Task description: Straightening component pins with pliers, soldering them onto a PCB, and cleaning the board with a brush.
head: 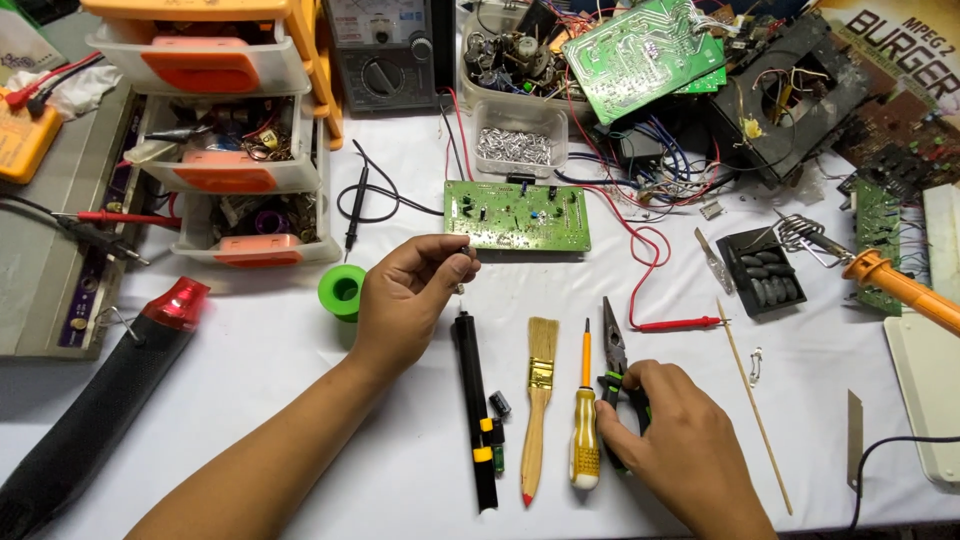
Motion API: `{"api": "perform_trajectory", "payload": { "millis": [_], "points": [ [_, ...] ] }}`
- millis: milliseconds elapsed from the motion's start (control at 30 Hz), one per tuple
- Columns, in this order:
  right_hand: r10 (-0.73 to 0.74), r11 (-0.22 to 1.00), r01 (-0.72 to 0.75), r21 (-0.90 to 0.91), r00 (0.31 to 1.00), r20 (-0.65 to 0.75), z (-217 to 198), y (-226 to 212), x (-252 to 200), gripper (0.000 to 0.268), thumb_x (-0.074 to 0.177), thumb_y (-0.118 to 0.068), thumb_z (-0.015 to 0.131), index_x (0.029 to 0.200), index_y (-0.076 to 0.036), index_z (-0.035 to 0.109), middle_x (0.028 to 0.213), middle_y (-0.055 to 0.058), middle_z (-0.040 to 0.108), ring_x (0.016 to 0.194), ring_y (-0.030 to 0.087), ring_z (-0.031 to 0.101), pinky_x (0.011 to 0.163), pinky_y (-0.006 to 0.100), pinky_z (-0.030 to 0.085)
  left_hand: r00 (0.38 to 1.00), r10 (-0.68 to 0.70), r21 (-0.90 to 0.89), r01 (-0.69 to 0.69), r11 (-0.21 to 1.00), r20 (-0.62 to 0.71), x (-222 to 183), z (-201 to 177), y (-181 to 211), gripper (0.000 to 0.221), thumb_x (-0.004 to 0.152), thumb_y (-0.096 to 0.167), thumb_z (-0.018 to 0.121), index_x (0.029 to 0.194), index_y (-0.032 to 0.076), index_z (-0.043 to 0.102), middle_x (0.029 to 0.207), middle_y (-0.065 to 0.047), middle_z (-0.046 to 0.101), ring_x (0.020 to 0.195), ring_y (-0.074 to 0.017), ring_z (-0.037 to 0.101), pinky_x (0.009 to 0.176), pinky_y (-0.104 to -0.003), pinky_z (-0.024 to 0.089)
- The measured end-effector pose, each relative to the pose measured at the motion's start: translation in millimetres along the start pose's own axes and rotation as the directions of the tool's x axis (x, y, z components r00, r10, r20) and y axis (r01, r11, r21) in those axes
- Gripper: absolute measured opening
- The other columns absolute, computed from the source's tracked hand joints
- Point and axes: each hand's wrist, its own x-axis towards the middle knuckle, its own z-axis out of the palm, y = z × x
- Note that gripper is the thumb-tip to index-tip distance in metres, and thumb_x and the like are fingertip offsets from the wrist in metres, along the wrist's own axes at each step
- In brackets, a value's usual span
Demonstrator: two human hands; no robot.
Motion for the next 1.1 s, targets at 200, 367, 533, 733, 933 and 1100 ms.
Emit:
{"api": "perform_trajectory", "payload": {
  "millis": [200,367,533,733,933,1100],
  "points": [
    [0.112,0.993,-0.113,0.021,0.992,0.05,-2.2,-2.8,9.4,0.036,0.07,-0.042,0.076,0.092,-0.02,0.058,0.089,-0.004,0.067,0.082,0.023,0.065,0.081,0.038,0.049,0.999,0.041,-0.059,-0.039,0.997,0.027,-3.4,2.1,1.3,0.022,0.096,0.009,0.068,0.117,0.0,0.069,0.103,-0.012,0.075,0.096,-0.0216,0.075,0.095,-0.032,0.064],
    [0.138,0.763,-0.241,0.6,0.967,0.213,-2.5,42.1,23.4,0.026,0.076,-0.015,0.079,0.092,-0.014,0.059,0.086,0.004,0.067,0.079,0.017,0.057,0.075,0.03,0.046,0.998,0.057,-0.036,-0.057,0.998,0.014,-2.4,-0.4,3.1,0.023,0.097,0.01,0.068,0.117,0.0,0.069,0.104,-0.012,0.075,0.096,-0.0209,0.075,0.093,-0.032,0.065],
    [-0.001,0.008,-0.216,0.976,0.976,0.216,-7.2,41.2,41.9,0.039,0.075,-0.019,0.057,0.112,-0.009,0.051,0.099,0.026,0.064,0.078,0.039,0.066,0.059,0.045,0.054,0.997,0.072,0.019,-0.072,0.997,-0.015,-2.1,-1.3,6.0,0.023,0.097,0.013,0.068,0.118,0.002,0.071,0.1,-0.008,0.075,0.093,-0.0168,0.075,0.088,-0.029,0.064],
    [-0.334,-0.479,-0.377,0.792,0.913,0.233,-18.9,-17.6,60.2,0.038,0.09,-0.027,0.044,0.122,-0.009,0.053,0.111,0.023,0.057,0.091,0.04,0.058,0.063,0.046,0.05,0.992,0.12,0.089,-0.118,0.989,-0.024,-4.2,-0.6,12.2,0.024,0.097,0.013,0.068,0.118,0.003,0.071,0.097,-0.008,0.076,0.093,-0.0143,0.074,0.089,-0.028,0.064],
    [-0.416,-0.336,-0.27,0.903,0.902,0.115,-29.5,-54.9,88.4,0.043,0.091,-0.017,0.066,0.126,-0.008,0.042,0.11,0.019,0.057,0.08,0.031,0.062,0.067,0.036,0.045,0.993,0.108,0.094,-0.103,0.99,-0.051,-3.8,-3.0,14.3,0.026,0.096,0.015,0.069,0.119,0.004,0.07,0.094,-0.01,0.077,0.09,-0.0149,0.074,0.085,-0.028,0.063],
    [-0.248,0.169,0.283,0.944,0.939,-0.237,-20.1,-51.7,122.6,0.054,0.089,0.001,0.063,0.141,0.005,0.053,0.082,0.022,0.065,0.065,0.026,0.066,0.055,0.03,0.054,0.975,0.215,0.013,-0.214,0.977,-0.05,-0.3,-6.1,4.7,0.022,0.097,0.004,0.069,0.115,-0.008,0.07,0.091,-0.017,0.075,0.087,-0.0169,0.075,0.086,-0.037,0.065]
  ]
}}
